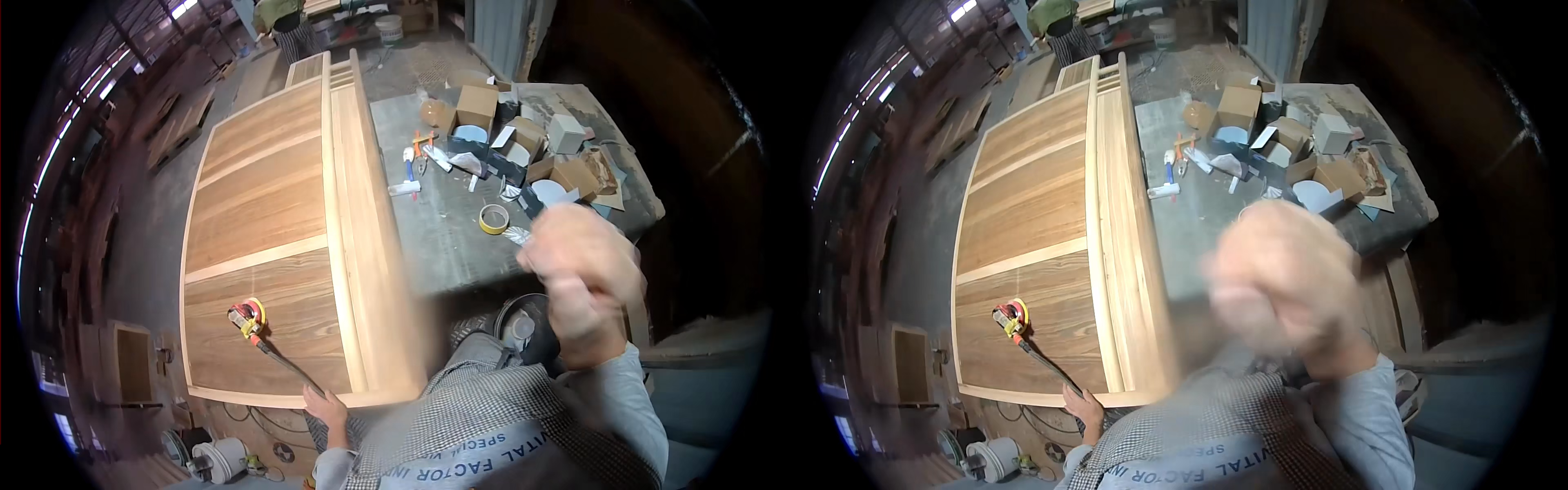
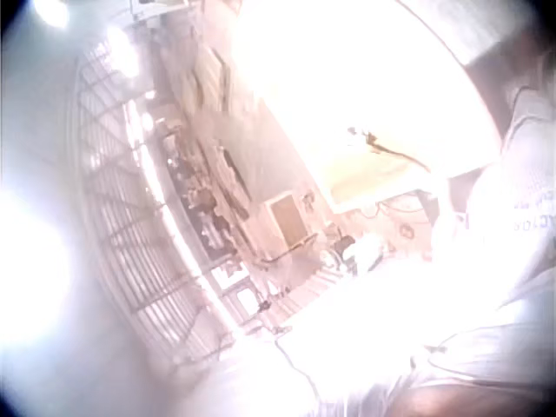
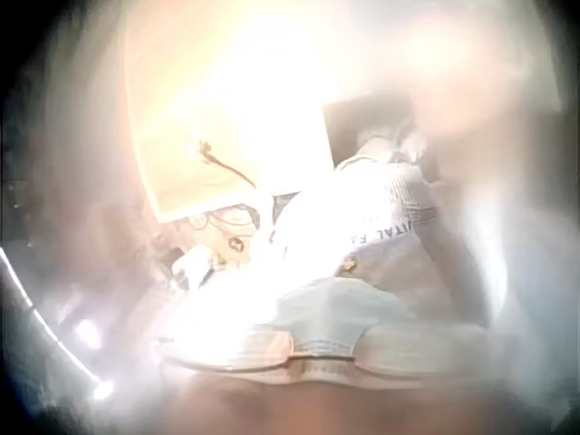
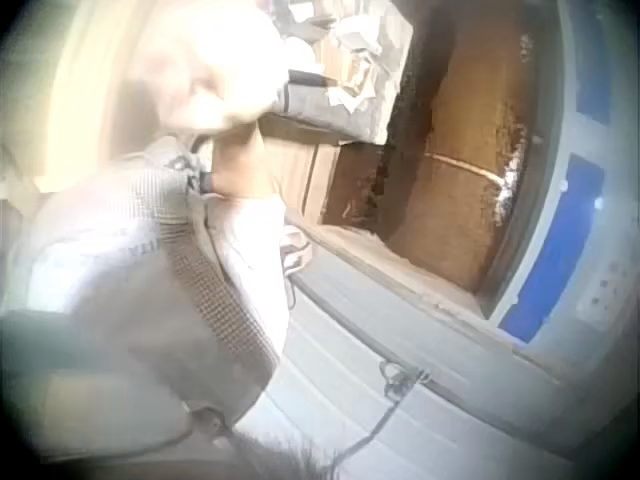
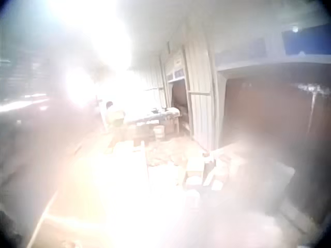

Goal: The person sands a large wooden door panel using an orbital sander and an air blow gun, then applies wood filler to small gaps using a scraper, and finally wipes the surface with a cloth.

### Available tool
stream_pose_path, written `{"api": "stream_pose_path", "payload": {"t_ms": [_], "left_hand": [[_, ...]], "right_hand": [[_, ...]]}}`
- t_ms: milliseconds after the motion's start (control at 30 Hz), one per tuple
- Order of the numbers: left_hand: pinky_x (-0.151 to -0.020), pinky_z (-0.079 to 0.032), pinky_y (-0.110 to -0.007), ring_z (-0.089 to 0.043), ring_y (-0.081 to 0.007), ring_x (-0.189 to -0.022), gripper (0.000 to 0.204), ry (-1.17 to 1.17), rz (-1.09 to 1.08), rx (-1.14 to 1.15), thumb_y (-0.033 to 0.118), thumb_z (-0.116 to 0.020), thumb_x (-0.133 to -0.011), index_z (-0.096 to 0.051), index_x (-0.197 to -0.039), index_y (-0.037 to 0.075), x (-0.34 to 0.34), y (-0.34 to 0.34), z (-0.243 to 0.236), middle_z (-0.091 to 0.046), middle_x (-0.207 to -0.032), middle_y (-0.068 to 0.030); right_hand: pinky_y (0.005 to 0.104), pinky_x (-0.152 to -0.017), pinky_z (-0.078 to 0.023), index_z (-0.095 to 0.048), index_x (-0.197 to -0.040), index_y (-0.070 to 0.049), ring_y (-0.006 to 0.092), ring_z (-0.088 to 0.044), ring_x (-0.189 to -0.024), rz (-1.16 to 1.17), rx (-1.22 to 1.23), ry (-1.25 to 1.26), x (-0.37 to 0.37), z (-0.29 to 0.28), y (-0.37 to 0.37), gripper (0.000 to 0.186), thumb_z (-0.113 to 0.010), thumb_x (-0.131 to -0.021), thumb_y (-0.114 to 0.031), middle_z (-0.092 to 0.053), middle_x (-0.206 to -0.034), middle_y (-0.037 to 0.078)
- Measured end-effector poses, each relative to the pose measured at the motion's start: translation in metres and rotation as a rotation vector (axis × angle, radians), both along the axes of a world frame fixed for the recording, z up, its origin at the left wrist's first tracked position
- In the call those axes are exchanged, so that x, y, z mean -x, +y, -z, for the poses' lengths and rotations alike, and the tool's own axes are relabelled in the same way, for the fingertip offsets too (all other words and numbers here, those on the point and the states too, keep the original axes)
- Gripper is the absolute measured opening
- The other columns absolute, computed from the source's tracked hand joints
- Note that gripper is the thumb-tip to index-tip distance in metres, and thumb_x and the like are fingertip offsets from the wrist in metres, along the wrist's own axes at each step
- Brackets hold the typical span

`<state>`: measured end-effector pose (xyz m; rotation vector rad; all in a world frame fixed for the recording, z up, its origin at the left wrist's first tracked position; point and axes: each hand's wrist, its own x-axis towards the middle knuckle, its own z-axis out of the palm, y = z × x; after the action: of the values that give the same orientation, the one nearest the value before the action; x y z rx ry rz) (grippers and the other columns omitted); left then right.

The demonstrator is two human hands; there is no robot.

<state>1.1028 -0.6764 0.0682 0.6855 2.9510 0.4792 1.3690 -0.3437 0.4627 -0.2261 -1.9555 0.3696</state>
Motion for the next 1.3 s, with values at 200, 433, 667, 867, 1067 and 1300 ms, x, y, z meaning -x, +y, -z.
{"api": "stream_pose_path", "payload": {"t_ms": [200, 433, 667, 867, 1067, 1300], "left_hand": [[-0.100, -0.025, -0.044, -0.030, -0.0402, -0.119, 0.051, 0.054, -0.097, -0.010, 0.009, -0.048, -0.080, -0.031, -0.125, -0.009, -0.014, 0.012, -0.029, -0.032, -0.129, -0.0267], [-0.098, -0.027, -0.045, -0.032, -0.0428, -0.116, 0.065, -0.002, -0.492, 0.154, 0.013, -0.057, -0.073, -0.028, -0.126, -0.009, -0.051, 0.024, -0.049, -0.033, -0.126, -0.0292], [-0.095, -0.030, -0.045, -0.035, -0.0417, -0.112, 0.057, -0.038, -0.300, 0.060, 0.012, -0.054, -0.070, -0.036, -0.121, -0.006, -0.060, 0.151, -0.084, -0.036, -0.122, -0.0264], [-0.093, -0.034, -0.042, -0.039, -0.0355, -0.111, 0.040, -0.167, 0.226, -0.101, 0.017, -0.052, -0.079, -0.046, -0.117, 0.003, -0.024, 0.311, -0.096, -0.043, -0.119, -0.0198], [-0.093, -0.037, -0.037, -0.044, -0.0344, -0.109, 0.046, -0.351, 0.580, -0.171, 0.003, -0.054, -0.076, -0.043, -0.120, 0.003, 0.003, 0.459, -0.079, -0.045, -0.119, -0.0181], [-0.095, -0.035, -0.039, -0.041, -0.0364, -0.112, 0.049, -0.505, 0.569, 0.160, 0.012, -0.058, -0.076, -0.041, -0.121, 0.001, 0.004, 0.550, -0.083, -0.040, -0.125, -0.0200]], "right_hand": [[0.0430, -0.068, -0.045, -0.059, -0.082, -0.006, 0.0337, -0.057, -0.078, 0.254, 0.464, -0.781, 0.061, 0.209, 0.150, 0.015, -0.049, -0.080, -0.018, -0.057, -0.081, 0.015], [0.0450, -0.082, -0.042, -0.054, -0.100, -0.007, 0.0341, -0.050, -0.099, 0.039, 0.560, -1.432, 0.106, 0.365, 0.218, 0.027, -0.050, -0.077, -0.020, -0.051, -0.103, 0.015], [0.0422, -0.088, -0.038, -0.046, -0.110, -0.005, 0.0362, -0.042, -0.106, 0.289, 0.542, -0.945, 0.156, 0.357, 0.318, 0.044, -0.063, -0.069, -0.013, -0.041, -0.114, 0.019], [0.0405, -0.086, -0.036, -0.049, -0.101, -0.004, 0.0347, -0.043, -0.098, 0.341, 0.452, -0.895, 0.166, 0.386, 0.355, 0.039, -0.066, -0.069, -0.021, -0.047, -0.100, 0.018], [0.0479, -0.077, -0.041, -0.047, -0.101, -0.006, 0.0422, -0.054, -0.084, 0.399, 0.984, -0.703, 0.204, 0.357, 0.384, 0.031, -0.052, -0.080, -0.028, -0.057, -0.090, 0.025], [0.0472, -0.082, -0.040, -0.050, -0.105, -0.004, 0.0411, -0.054, -0.092, 0.448, 1.168, -0.916, 0.219, 0.379, 0.409, 0.038, -0.046, -0.082, -0.034, -0.058, -0.096, 0.025]]}}
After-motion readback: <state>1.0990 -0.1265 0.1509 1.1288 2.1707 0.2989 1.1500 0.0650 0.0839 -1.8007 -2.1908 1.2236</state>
